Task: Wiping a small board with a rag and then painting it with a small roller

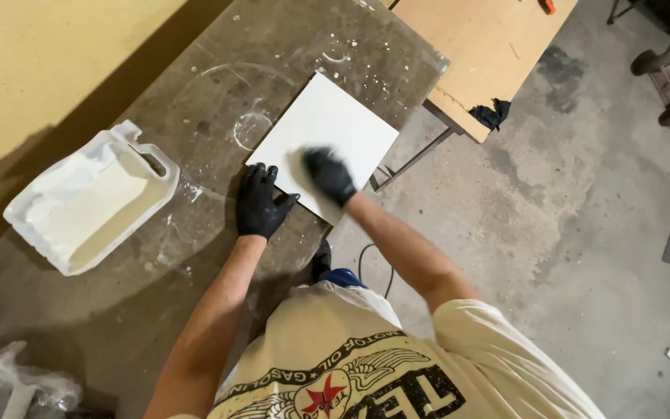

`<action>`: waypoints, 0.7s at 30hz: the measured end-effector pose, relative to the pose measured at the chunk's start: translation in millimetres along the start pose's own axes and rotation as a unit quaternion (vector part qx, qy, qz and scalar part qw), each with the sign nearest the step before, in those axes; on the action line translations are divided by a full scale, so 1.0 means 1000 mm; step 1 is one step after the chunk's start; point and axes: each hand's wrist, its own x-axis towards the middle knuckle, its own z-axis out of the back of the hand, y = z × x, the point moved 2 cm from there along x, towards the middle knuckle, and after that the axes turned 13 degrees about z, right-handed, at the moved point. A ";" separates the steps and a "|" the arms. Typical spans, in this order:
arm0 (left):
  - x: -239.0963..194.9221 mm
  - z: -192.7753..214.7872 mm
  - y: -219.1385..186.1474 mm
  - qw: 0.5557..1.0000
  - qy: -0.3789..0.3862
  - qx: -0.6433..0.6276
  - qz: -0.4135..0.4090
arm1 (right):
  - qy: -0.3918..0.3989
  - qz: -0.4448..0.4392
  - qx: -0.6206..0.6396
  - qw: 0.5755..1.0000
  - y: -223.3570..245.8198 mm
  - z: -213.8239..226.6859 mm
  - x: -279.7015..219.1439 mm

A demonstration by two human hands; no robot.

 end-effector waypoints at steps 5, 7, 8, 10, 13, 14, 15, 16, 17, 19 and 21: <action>0.009 0.020 -0.010 1.000 0.027 -0.002 0.005 | -0.134 0.295 0.215 0.921 -0.088 -0.050 0.000; 0.010 0.018 -0.009 0.999 0.037 -0.010 0.010 | -0.003 0.196 -0.013 0.980 -0.168 -0.081 0.018; 0.009 0.019 -0.008 0.999 0.043 -0.019 0.014 | 0.127 0.085 -0.242 0.958 -0.210 -0.098 0.027; 0.007 0.023 -0.011 0.999 0.041 -0.026 0.020 | -0.012 0.196 -0.014 0.980 -0.136 -0.164 -0.007; 0.008 0.015 -0.005 0.997 0.046 -0.046 0.028 | -0.152 0.320 0.348 0.868 -0.045 -0.143 0.025; 0.006 0.011 -0.001 0.996 0.056 -0.058 0.034 | -0.148 0.340 0.479 0.796 -0.017 -0.116 0.040; 0.005 0.003 0.003 0.996 0.057 -0.059 0.035 | -0.148 0.340 0.479 0.796 -0.079 -0.097 0.057; 0.004 -0.006 0.008 0.995 0.077 -0.052 0.044 | -0.095 0.238 0.331 0.908 -0.138 -0.081 0.077; -0.002 -0.011 0.014 0.993 0.097 -0.042 0.059 | -0.037 0.126 0.173 0.976 -0.194 -0.065 0.098; -0.005 -0.015 0.015 0.994 0.076 -0.044 0.058 | -0.055 0.181 0.185 0.964 -0.142 -0.077 0.099; 0.001 -0.014 0.012 0.996 0.053 -0.049 0.046 | -0.076 0.233 0.186 0.952 -0.084 -0.080 0.094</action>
